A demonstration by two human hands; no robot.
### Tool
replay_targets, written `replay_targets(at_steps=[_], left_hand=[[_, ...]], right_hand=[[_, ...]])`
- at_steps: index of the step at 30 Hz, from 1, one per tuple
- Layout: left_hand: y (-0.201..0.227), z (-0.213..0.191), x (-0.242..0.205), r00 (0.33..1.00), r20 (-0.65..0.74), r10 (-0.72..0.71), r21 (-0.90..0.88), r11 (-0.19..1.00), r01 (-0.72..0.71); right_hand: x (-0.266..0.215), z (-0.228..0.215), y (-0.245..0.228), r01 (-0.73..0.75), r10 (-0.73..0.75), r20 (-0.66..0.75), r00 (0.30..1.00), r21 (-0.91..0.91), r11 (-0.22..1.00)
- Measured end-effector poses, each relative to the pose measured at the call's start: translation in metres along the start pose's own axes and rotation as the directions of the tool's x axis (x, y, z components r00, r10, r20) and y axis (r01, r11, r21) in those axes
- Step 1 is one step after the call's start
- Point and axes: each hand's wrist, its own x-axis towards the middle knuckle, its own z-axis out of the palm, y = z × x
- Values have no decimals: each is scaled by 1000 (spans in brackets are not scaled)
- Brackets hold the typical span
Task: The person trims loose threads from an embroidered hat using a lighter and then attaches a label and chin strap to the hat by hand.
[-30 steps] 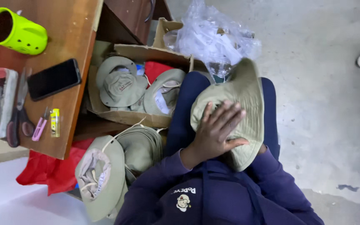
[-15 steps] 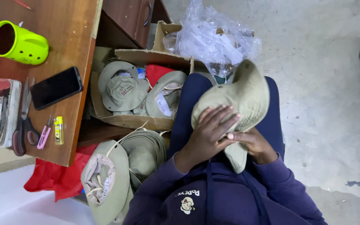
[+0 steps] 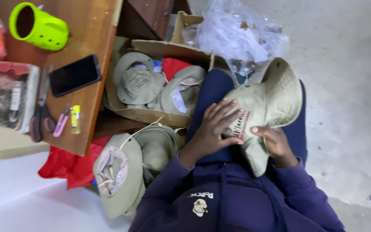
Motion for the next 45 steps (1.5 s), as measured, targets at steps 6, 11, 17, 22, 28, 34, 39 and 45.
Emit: replay_targets(at_steps=[6,11,17,22,28,34,39,45], left_hand=[[-23,-55,-18,985,-159,-66,141,986,89],[-108,-153,-111,605,-592,-533,-719,688,-98],[-121,-283,-168,246,-962,-119,61,783,619],[-134,-325,-189,709,-665,-234,565,463,683],[-140,-322,-194,648,-751,128,659,210,723],[-40,-235,-84,781,-613,122,601,714,359],[12,-84,-52,991,-114,66,415,910,-13],[42,-63,-22,983,174,54,248,964,-97]], right_hand=[[-10,114,-145,-56,28,-89,996,-331,942],[-2,47,-107,462,-324,330,887,-655,598],[-5,78,-117,-91,97,-7,995,-415,905],[3,68,-100,-173,172,-23,985,-182,968],[-5,107,-132,-174,174,-6,985,-84,981],[-18,94,-83,-212,212,14,977,117,970],[-24,83,-69,-258,260,-5,966,116,959],[-35,56,-48,-231,243,-53,969,169,958]])
